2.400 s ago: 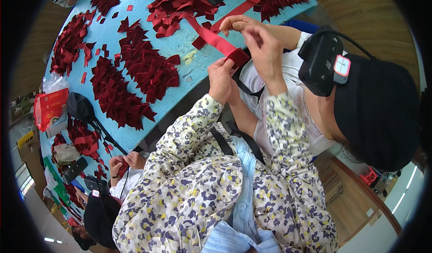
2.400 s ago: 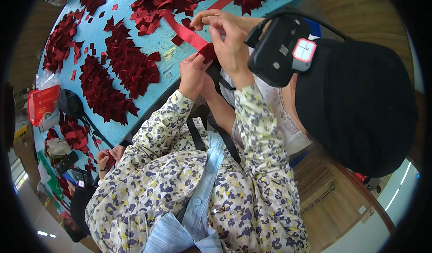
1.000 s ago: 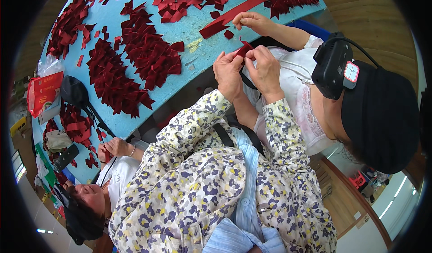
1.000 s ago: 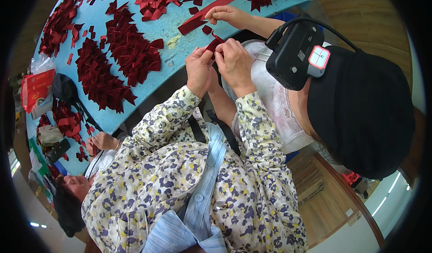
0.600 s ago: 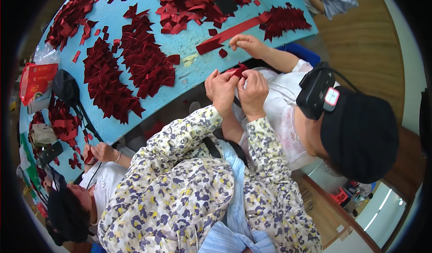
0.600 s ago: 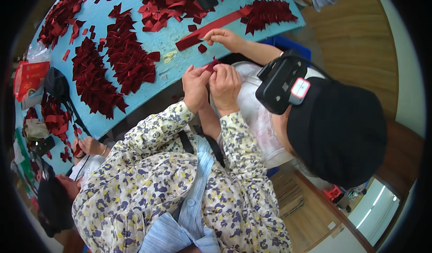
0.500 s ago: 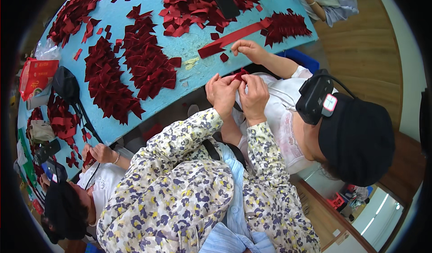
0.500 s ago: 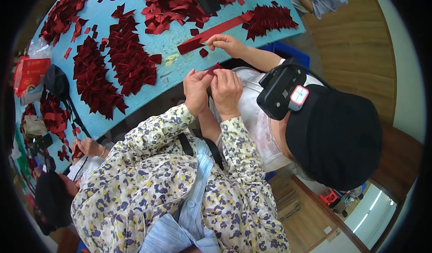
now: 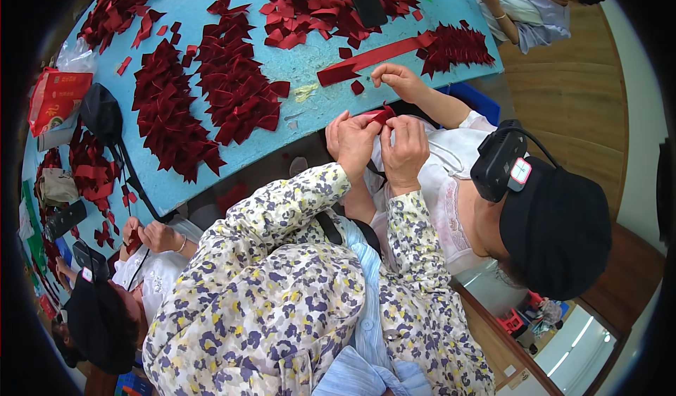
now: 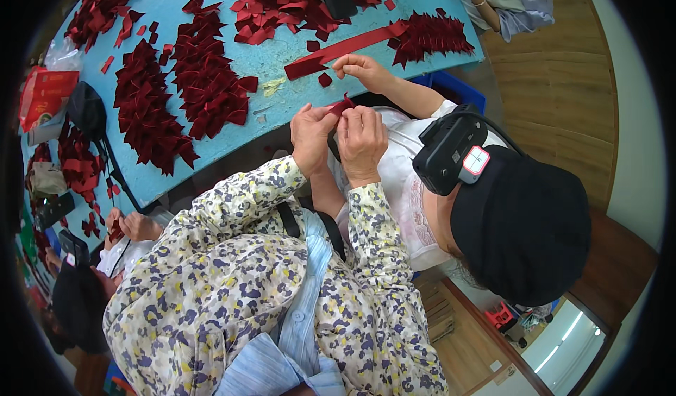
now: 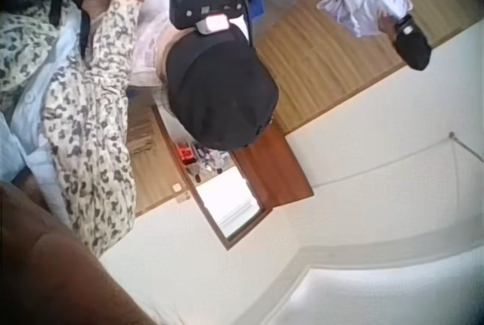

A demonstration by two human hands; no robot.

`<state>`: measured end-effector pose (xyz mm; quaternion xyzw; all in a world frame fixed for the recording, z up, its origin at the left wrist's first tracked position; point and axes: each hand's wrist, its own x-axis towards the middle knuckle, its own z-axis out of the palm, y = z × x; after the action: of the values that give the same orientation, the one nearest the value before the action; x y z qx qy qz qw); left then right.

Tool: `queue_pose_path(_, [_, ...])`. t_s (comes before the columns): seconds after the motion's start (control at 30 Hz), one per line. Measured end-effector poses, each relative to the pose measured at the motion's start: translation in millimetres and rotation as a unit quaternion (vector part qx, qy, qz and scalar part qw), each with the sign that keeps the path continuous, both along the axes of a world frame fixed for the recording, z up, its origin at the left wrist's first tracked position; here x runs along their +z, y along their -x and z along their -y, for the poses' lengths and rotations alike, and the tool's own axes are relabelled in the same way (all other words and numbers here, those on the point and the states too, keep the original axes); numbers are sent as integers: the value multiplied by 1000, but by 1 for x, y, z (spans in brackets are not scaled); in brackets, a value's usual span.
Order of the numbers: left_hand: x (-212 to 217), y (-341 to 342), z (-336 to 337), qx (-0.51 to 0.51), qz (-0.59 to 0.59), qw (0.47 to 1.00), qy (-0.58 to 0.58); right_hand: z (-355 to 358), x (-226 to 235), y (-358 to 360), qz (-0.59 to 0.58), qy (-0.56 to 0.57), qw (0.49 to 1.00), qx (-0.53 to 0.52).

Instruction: Tying red fabric ribbons into decorative bows at a workstation.

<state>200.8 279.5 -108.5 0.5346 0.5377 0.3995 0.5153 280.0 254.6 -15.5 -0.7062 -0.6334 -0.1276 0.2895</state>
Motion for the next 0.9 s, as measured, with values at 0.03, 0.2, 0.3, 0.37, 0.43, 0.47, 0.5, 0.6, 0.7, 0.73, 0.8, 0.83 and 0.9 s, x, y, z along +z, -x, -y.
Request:
queue_pose_path(0.03, [-20,0,2,26,-20,999,-39,-2,1,1,-9,11,1000,7])
queue_pose_path(0.2, [-32,-8,6,49,-50,993,-94,0,6,-1,30,48,998,0])
queue_pose_path(0.3, [-58,-4,-2,82,121,979,146,-10,6,17,28,7,1000,8])
queue_pose_path(0.37, [-46,-9,-2,80,145,978,125,6,9,19,13,-7,1000,-15])
queue_pose_path(0.43, [-22,-12,-3,76,189,975,84,28,16,25,-23,8,999,-31])
queue_pose_path(0.47, [-2,-14,-6,65,195,975,83,42,19,27,-16,4,999,-41])
queue_pose_path(0.5, [22,-12,-10,22,244,955,165,58,20,29,-41,44,998,-33])
queue_pose_path(0.6, [35,-1,-16,-4,281,937,210,84,36,57,-100,101,989,26])
queue_pose_path(0.7, [46,-6,-8,51,335,898,282,111,41,72,-145,131,977,86])
queue_pose_path(0.73, [26,-3,-7,70,412,879,230,112,42,74,-165,137,967,137])
queue_pose_path(0.8, [-9,5,-2,99,550,819,127,112,46,75,-165,132,964,164])
queue_pose_path(0.83, [43,-13,10,64,480,861,152,123,41,64,-183,139,965,123])
queue_pose_path(0.9, [44,-11,3,54,428,891,142,123,49,65,-200,139,961,128])
